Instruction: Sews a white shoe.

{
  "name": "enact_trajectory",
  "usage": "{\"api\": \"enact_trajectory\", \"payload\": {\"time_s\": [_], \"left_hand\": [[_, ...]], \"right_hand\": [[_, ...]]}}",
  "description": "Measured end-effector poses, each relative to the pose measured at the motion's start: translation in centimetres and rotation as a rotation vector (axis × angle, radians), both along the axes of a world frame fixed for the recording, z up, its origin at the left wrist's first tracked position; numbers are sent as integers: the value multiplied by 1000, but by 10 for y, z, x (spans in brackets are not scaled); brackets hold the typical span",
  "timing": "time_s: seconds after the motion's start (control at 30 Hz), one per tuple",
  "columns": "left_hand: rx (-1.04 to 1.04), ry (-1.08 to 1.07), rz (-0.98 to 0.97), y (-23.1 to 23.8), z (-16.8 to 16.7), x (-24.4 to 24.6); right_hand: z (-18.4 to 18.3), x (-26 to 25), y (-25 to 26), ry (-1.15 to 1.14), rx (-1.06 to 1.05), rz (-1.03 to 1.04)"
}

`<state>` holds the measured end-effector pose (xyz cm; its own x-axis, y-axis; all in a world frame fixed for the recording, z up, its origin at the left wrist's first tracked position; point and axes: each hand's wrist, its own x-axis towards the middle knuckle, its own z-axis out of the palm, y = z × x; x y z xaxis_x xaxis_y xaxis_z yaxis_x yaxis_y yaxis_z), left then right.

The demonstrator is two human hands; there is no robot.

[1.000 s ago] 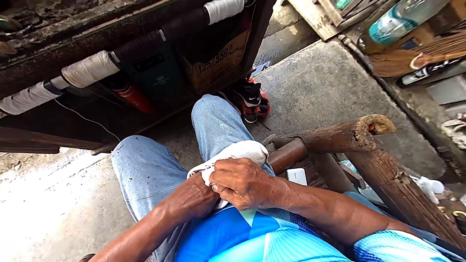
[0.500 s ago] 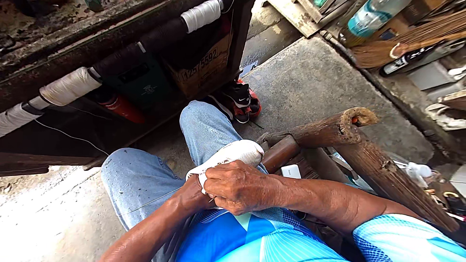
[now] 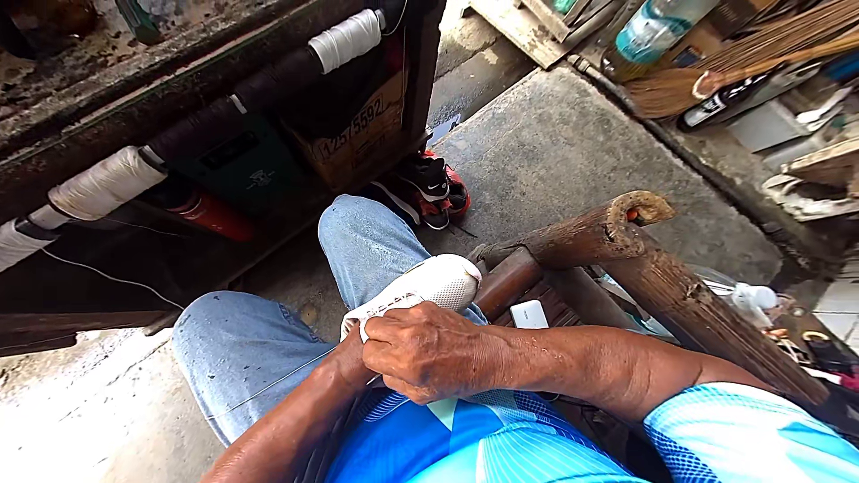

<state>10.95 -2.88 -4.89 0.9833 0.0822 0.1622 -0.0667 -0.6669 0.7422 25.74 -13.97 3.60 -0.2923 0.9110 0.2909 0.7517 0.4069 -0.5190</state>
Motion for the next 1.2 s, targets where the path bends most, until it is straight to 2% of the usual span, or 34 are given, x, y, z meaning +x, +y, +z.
{"api": "enact_trajectory", "payload": {"time_s": [0.07, 0.13, 0.23, 0.3, 0.37, 0.47, 0.57, 0.7, 0.8, 0.87, 1.0, 1.07, 1.13, 1.2], "left_hand": [[113, -13, -28, 5, -2, 0], [151, 27, -8, 8, 22, 0], [112, 353, -5, 17, 74, -12], [23, 451, 22, 22, 83, -37], [-58, 541, 51, 22, 78, -60], [-132, 704, 65, 18, 68, -68], [-126, 621, 64, 9, 57, -68], [-209, 541, 84, 1, 55, -61], [-272, 413, 64, 5, 36, -69], [-205, 364, 24, 10, 26, -72], [-90, 456, 21, 9, 40, -57], [-117, 390, 77, 9, 25, -68], [-197, 325, 86, 11, 14, -74], [-276, 354, 87, 13, 17, -69]], "right_hand": [[4, 1, 1, 42, 23, -40], [14, 6, 3, 168, 35, -48], [30, 24, 2, 360, 157, -209], [25, 47, 0, 351, 155, -376], [-1, 66, -5, 391, -32, -429], [-42, 68, -14, 586, -382, -281], [-54, 63, -18, 701, -433, -241], [-51, 68, -20, 692, -430, -251], [-52, 72, -21, 705, -444, -257], [-53, 73, -19, 714, -457, -248], [-56, 74, -15, 731, -459, -240], [-55, 74, -15, 757, -467, -245], [-54, 70, -17, 814, -431, -317], [-54, 59, -22, 904, -309, -483]]}}
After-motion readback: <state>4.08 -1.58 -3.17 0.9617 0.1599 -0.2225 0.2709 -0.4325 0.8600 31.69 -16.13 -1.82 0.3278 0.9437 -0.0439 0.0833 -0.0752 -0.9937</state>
